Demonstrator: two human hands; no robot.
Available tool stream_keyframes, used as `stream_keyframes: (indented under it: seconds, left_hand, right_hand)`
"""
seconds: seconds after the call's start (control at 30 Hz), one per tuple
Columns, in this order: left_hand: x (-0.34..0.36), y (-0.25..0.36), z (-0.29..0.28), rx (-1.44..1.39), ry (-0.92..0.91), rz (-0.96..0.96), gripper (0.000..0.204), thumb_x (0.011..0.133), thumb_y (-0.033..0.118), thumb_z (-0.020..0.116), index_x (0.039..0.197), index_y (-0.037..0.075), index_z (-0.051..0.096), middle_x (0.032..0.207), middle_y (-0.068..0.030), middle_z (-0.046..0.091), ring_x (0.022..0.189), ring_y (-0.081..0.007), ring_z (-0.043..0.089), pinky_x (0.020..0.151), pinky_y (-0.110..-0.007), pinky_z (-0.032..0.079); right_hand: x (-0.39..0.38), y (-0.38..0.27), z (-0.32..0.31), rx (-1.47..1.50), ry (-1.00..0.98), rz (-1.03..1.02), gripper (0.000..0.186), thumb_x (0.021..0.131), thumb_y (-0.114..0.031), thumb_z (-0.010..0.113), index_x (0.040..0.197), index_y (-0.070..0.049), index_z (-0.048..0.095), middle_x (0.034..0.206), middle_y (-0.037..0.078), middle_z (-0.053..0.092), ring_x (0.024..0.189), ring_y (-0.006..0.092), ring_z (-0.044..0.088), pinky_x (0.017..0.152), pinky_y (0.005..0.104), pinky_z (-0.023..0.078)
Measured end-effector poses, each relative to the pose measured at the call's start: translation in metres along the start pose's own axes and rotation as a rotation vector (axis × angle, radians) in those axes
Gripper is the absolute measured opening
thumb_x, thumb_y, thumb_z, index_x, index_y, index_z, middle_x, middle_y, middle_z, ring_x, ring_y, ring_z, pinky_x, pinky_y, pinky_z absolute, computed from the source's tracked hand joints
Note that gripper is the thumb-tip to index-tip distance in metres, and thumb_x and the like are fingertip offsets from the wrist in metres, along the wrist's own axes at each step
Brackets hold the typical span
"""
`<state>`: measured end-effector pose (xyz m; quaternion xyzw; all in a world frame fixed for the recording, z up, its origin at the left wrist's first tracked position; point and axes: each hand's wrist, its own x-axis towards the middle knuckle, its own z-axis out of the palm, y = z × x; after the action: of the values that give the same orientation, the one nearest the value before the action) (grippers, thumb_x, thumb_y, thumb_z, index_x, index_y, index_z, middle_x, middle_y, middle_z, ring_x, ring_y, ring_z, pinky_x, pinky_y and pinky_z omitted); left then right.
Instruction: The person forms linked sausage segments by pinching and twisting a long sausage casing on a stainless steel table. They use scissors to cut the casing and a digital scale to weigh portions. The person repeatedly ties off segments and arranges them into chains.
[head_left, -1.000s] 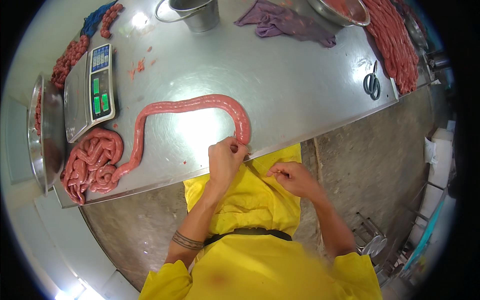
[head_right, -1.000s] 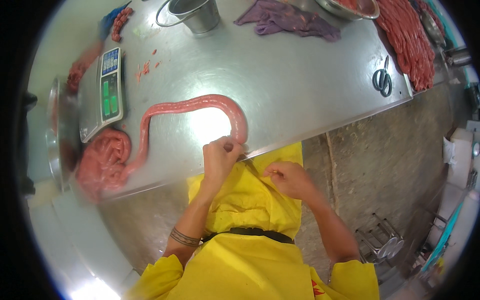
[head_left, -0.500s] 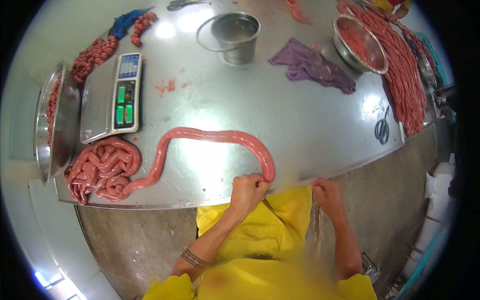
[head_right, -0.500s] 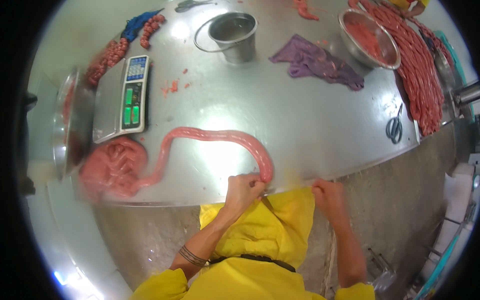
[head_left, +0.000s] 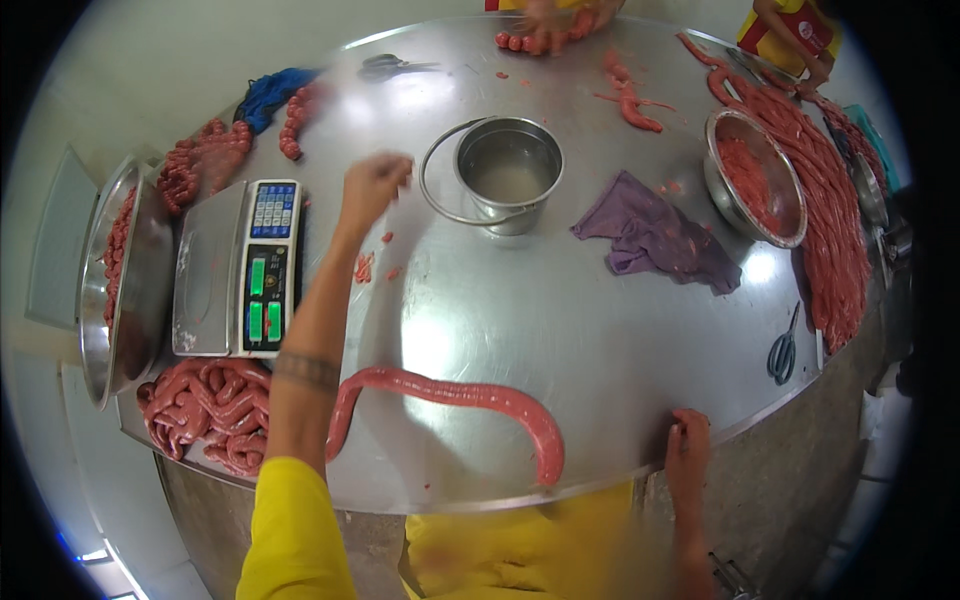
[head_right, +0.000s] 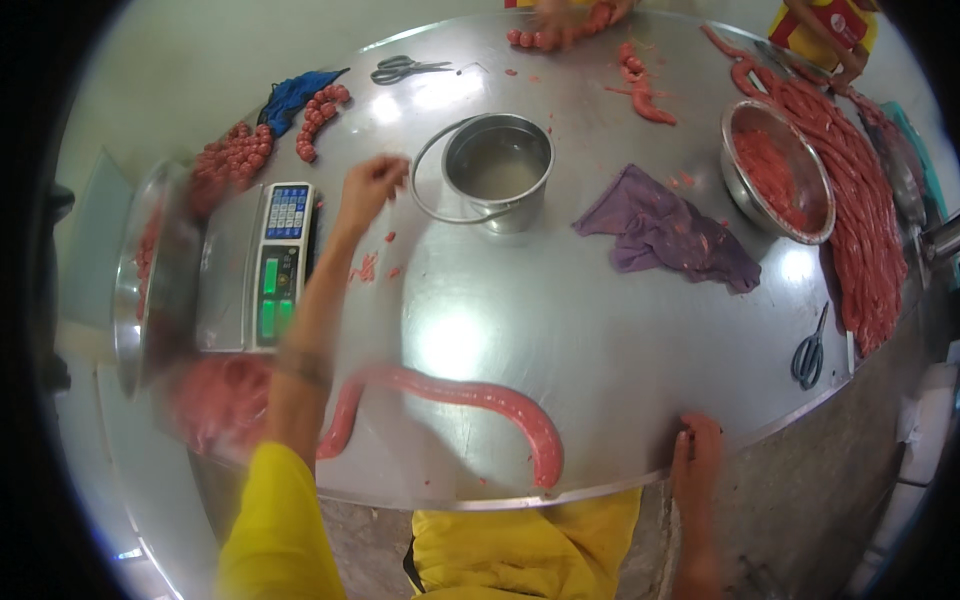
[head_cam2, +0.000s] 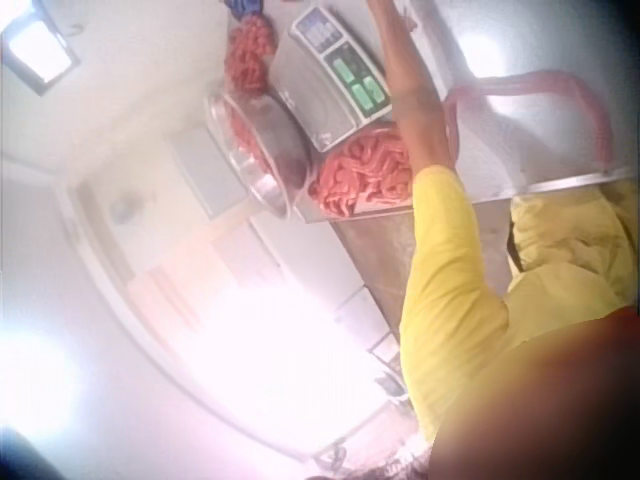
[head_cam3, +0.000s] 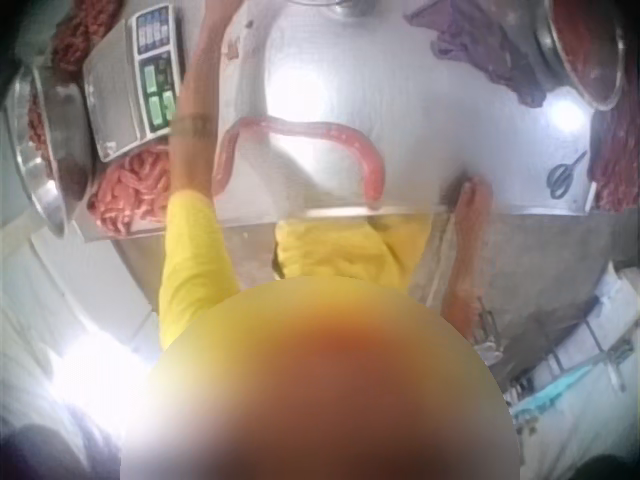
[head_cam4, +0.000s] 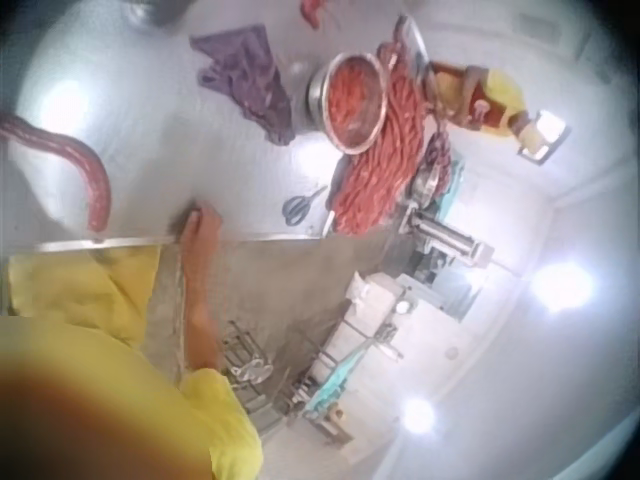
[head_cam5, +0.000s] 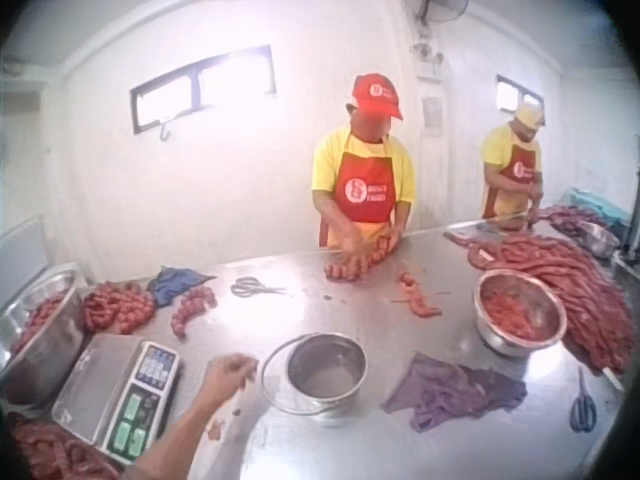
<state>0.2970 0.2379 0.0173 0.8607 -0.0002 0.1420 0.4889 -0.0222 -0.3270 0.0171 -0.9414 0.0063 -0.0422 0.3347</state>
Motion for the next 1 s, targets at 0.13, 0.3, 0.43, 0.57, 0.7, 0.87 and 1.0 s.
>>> stream_keyframes:
  seconds: [0.13,0.3,0.43,0.57,0.7,0.87,1.0]
  left_hand:
    - [0.141,-0.039,0.027,0.343,-0.013,0.245,0.031,0.101,0.028,0.072,0.120,0.005,0.078,0.096,-0.0084,0.080,0.077,-0.0143,0.071,0.071,-0.031,0.057]
    - [0.271,-0.076,0.078,0.500,0.027,0.468,0.035,0.096,0.035,0.074,0.116,0.007,0.079,0.103,-0.0146,0.080,0.093,-0.0275,0.077,0.085,-0.041,0.057]
    - [0.320,-0.111,0.105,0.869,-0.109,0.634,0.037,0.092,0.023,0.062,0.114,-0.005,0.075,0.106,-0.0280,0.075,0.104,-0.0429,0.071,0.097,-0.051,0.056]
    - [0.279,-0.117,0.098,1.191,-0.033,0.840,0.017,0.086,0.017,0.062,0.076,0.006,0.072,0.076,-0.0183,0.070,0.078,-0.0337,0.069,0.076,-0.047,0.053]
    - [0.163,-0.080,0.045,0.759,-0.152,0.376,0.033,0.089,0.026,0.074,0.113,0.004,0.077,0.100,-0.0180,0.078,0.087,-0.0369,0.075,0.083,-0.045,0.059]
    - [-0.069,0.010,-0.014,-0.102,-0.242,-0.384,0.012,0.098,0.012,0.074,0.103,0.001,0.073,0.088,-0.0069,0.076,0.072,-0.0112,0.069,0.062,-0.025,0.055]
    - [-0.249,0.103,0.007,-0.582,-0.353,-0.627,0.013,0.097,0.006,0.076,0.109,0.002,0.072,0.093,-0.0072,0.076,0.080,-0.0121,0.072,0.065,-0.027,0.057]
  right_hand:
    - [0.003,0.013,0.039,-0.169,0.165,-0.048,0.007,0.101,-0.004,0.060,0.106,0.000,0.062,0.104,0.015,0.061,0.093,0.0319,0.059,0.082,0.0406,0.048]
    - [-0.004,0.021,0.043,-0.195,0.178,0.123,0.011,0.103,-0.010,0.062,0.098,-0.001,0.059,0.090,0.011,0.057,0.084,0.0279,0.053,0.074,0.0392,0.043]
    - [-0.006,0.017,0.039,-0.286,0.170,0.180,0.012,0.103,-0.011,0.063,0.098,-0.001,0.059,0.086,0.010,0.053,0.082,0.0270,0.052,0.071,0.0388,0.041]
    - [-0.007,0.014,0.042,-0.283,0.179,0.236,0.012,0.103,-0.011,0.062,0.098,-0.001,0.059,0.087,0.010,0.054,0.080,0.0268,0.052,0.070,0.0396,0.040]
    - [-0.002,0.015,0.039,-0.293,0.165,0.115,0.010,0.103,-0.010,0.062,0.097,-0.002,0.060,0.086,0.011,0.055,0.078,0.0277,0.051,0.069,0.0401,0.040]
    - [0.026,-0.018,0.032,-0.098,0.148,0.050,0.007,0.102,-0.007,0.065,0.103,-0.001,0.068,0.092,0.012,0.066,0.084,0.0284,0.062,0.075,0.0391,0.049]
    - [0.036,-0.088,0.044,0.281,-0.168,-0.006,0.024,0.102,-0.007,0.066,0.124,-0.003,0.072,0.113,0.008,0.075,0.098,0.0174,0.070,0.089,0.0299,0.055]
